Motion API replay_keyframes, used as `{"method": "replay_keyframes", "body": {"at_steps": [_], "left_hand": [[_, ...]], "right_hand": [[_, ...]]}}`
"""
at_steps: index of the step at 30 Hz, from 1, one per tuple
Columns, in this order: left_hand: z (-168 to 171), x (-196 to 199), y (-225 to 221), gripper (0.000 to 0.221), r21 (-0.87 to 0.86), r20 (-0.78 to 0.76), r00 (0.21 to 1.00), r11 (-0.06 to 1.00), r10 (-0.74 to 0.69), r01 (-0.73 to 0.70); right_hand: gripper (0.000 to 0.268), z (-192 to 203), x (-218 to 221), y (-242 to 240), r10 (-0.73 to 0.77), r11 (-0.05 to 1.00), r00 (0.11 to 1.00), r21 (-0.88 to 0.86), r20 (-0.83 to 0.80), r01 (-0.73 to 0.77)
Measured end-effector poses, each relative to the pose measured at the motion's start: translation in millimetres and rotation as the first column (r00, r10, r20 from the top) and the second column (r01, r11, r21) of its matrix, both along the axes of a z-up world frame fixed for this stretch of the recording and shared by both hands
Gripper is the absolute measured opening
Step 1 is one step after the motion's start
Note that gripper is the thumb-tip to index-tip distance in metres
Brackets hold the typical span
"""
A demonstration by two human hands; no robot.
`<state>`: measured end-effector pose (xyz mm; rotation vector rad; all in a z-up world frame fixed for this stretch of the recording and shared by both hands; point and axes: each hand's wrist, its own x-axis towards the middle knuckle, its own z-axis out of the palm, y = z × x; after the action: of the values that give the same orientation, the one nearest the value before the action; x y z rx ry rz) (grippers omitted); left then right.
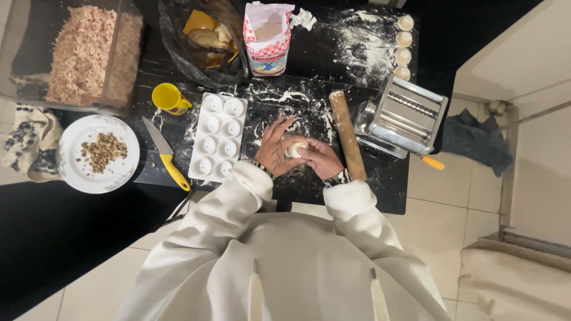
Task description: Rolling dough, using a mold to shape it, and preparing pieces for a pasta machine.
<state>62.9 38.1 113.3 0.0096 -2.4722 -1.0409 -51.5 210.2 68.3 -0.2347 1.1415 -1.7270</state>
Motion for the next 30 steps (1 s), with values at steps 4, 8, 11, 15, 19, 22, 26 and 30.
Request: {"method": "replay_keyframes", "body": {"at_steps": [4,8,11,15,19,22,26,30], "left_hand": [[-9,7,-6,0.054,-0.012,-0.014,0.998,0.998,-0.069,0.069],[-20,12,-8,0.057,0.016,-0.029,0.997,0.997,-0.078,0.079],[-12,30,-8,0.062,0.035,0.005,0.996,0.996,-0.086,0.085],[-12,46,-5,0.067,0.076,0.044,0.995,0.994,-0.085,0.081],[-26,61,9,0.058,0.177,0.069,0.991,0.979,-0.115,0.101],[-38,61,28,0.049,0.35,0.061,0.982,0.925,-0.179,0.147],[-34,53,59,0.05,0.465,0.016,0.971,0.862,-0.237,0.203],[-3,39,97,0.038,0.286,0.048,0.964,0.928,-0.261,0.238]], "right_hand": [[0.04,15,22,-4,-0.032,0.999,0.999,-0.024,-0.006,0.032],[0.036,18,46,-7,-0.126,0.992,0.991,-0.019,0.054,0.127],[0.033,13,65,-4,-0.155,0.986,0.985,-0.043,0.077,0.159],[0.032,7,83,12,-0.279,0.96,0.96,-0.002,0.034,0.279],[0.03,6,105,39,-0.416,0.908,0.908,0.086,0.054,0.411],[0.032,9,116,66,-0.497,0.866,0.866,0.093,0.056,0.491],[0.032,11,120,107,-0.577,0.814,0.816,0.098,0.027,0.572],[0.031,14,116,158,-0.652,0.751,0.758,0.115,-0.023,0.65]]}}
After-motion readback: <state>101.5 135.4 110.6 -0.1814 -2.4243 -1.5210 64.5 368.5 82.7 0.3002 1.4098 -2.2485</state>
